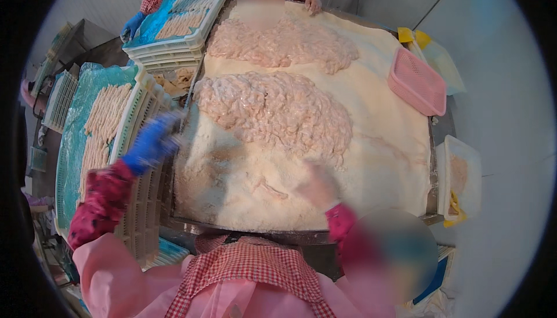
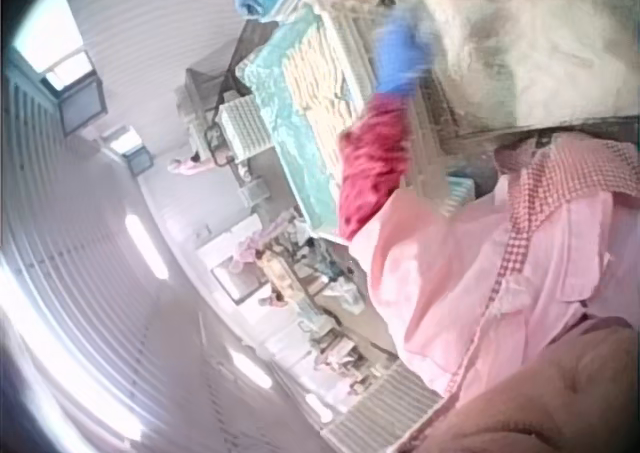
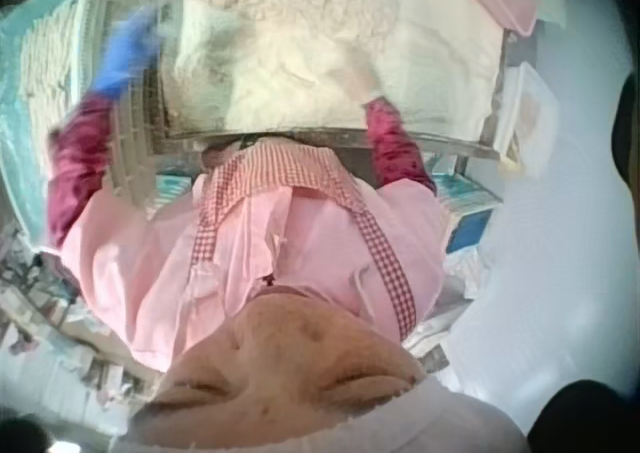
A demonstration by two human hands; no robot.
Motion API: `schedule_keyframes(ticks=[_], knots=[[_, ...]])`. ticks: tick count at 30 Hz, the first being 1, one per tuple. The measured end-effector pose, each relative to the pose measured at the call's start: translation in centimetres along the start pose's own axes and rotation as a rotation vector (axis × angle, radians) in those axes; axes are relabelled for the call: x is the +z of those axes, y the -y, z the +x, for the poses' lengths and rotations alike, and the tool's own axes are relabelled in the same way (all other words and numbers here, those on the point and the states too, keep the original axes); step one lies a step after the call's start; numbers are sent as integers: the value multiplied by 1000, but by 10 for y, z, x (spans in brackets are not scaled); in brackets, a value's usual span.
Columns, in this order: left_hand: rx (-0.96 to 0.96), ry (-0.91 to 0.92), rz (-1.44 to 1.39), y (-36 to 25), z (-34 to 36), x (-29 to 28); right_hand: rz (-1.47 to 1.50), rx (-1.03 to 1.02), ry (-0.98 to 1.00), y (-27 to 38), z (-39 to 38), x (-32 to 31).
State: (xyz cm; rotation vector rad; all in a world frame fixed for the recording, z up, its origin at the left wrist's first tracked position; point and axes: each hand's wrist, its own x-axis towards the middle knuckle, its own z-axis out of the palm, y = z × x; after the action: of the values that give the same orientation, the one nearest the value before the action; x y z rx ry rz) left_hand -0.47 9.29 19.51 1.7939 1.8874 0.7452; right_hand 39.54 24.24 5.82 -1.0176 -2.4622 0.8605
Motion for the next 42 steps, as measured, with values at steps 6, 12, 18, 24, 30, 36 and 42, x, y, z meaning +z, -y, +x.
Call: schedule_keyframes(ticks=[6, 12, 18, 24, 30, 36, 42], knots=[[482, 227, 220, 0, -2, 232, -401, -133, 129, 54, -8, 61], [132, 219, 278, 4, -13, 230, -182, 98, 51, -12, -42, -3], [-29, 67, -51, -48, 29, 304, -187, -24, 6, 38, -17, 5], [-323, -208, -1511, -58, 9, 321, -82, -244, -341, 43, 0, 59], [-589, 4, -2097, -11, -28, 288, 312, -220, -226, 66, 30, 44], [-445, -270, -2053, -61, -35, 134, -394, -22, -150, 3, 95, 31], [8, -969, -1548, 46, -96, -57, -403, -35, -233, -21, 105, 49]])
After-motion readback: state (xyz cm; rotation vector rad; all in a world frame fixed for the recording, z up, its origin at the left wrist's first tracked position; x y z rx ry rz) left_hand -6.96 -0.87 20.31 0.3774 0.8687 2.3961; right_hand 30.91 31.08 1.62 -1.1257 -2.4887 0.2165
